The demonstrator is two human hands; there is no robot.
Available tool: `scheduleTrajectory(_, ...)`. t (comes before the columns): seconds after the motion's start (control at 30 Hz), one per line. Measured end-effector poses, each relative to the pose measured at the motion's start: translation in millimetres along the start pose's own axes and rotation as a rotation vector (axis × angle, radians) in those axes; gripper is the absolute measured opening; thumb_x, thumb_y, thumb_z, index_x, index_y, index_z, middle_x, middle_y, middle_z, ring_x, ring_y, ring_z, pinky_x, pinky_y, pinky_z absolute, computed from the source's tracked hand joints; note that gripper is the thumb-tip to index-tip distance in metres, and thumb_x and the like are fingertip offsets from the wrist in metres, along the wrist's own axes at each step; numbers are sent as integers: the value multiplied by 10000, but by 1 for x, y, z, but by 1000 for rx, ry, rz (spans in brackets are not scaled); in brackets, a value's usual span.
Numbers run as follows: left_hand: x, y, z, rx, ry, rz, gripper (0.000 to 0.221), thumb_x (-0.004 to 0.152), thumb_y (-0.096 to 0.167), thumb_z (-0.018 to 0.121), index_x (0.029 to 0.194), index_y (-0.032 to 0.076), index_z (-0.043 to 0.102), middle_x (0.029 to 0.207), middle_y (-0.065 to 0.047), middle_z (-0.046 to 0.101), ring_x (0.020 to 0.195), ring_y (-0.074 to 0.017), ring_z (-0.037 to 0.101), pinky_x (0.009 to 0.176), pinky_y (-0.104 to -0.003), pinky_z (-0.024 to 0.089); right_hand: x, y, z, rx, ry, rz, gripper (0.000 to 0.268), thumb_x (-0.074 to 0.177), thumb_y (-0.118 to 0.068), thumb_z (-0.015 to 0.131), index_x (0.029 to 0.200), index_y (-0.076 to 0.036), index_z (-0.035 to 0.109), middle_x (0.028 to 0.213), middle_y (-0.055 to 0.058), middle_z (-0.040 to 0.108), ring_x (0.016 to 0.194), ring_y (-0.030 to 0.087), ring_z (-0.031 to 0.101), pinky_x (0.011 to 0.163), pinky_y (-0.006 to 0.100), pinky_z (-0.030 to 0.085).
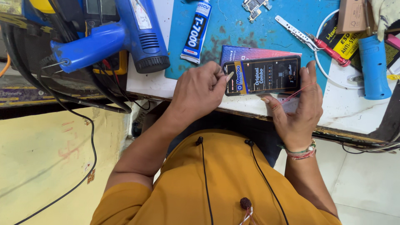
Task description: The person cleans the rear of a smartphone with a cloth, applies adhesive from a tube to the phone's internal edges, and wraps a rubber band around the device.
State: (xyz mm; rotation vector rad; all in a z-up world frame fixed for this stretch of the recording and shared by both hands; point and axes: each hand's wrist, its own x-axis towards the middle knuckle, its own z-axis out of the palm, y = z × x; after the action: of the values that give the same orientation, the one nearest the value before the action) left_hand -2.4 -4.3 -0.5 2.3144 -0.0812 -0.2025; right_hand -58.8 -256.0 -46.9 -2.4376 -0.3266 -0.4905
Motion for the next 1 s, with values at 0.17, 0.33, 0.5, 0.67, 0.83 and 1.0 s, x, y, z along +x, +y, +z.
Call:
scheduleTrajectory(0.17,-5,1,4,43,69,148,157,913,199,695,870,58,639,691,-113,711,642,-343,704,596,-466,537,2,-3,0,-26,-4,27,905,941,-358,924,1579,-14,382,1621,246,434,1322,386,575,1112,437,481)
scheduleTrajectory(0.33,-4,8,9,28,70,213,156,919,196,697,869,61,637,709,-119,717,664,-350,712,604,-464,548,3,-3,2,-74,-4,17,910,932,-369,931,1563,8,394,1606,242,453,1358,418,547,1143,462,453)
scheduleTrajectory(0.5,-3,20,21,-7,35,299,160,939,196,697,900,53,636,690,-123,695,628,-341,706,575,-454,539,3,-4,3,-49,-24,0,933,915,-342,934,1593,16,402,1645,262,451,1451,411,493,1219,537,365)
scheduleTrajectory(0.67,-2,30,33,-71,84,402,176,947,214,696,902,58,627,742,-109,710,632,-327,700,573,-450,531,5,-9,2,-32,-62,17,791,926,-360,873,1508,20,497,1628,289,435,1543,430,446,1283,619,258)
scheduleTrajectory(0.83,6,41,36,-121,30,341,182,923,255,712,909,79,666,637,-88,681,593,-310,694,573,-427,543,12,-21,5,28,-37,-57,626,885,-320,824,1358,26,602,1562,290,474,1491,440,452,1256,618,214)
scheduleTrajectory(1.0,9,50,32,-222,34,416,179,944,269,713,930,98,662,667,-57,683,614,-266,707,577,-380,547,13,-28,16,103,21,22,161,961,-75,735,1101,1,712,1473,221,645,1475,355,581,1258,545,273)
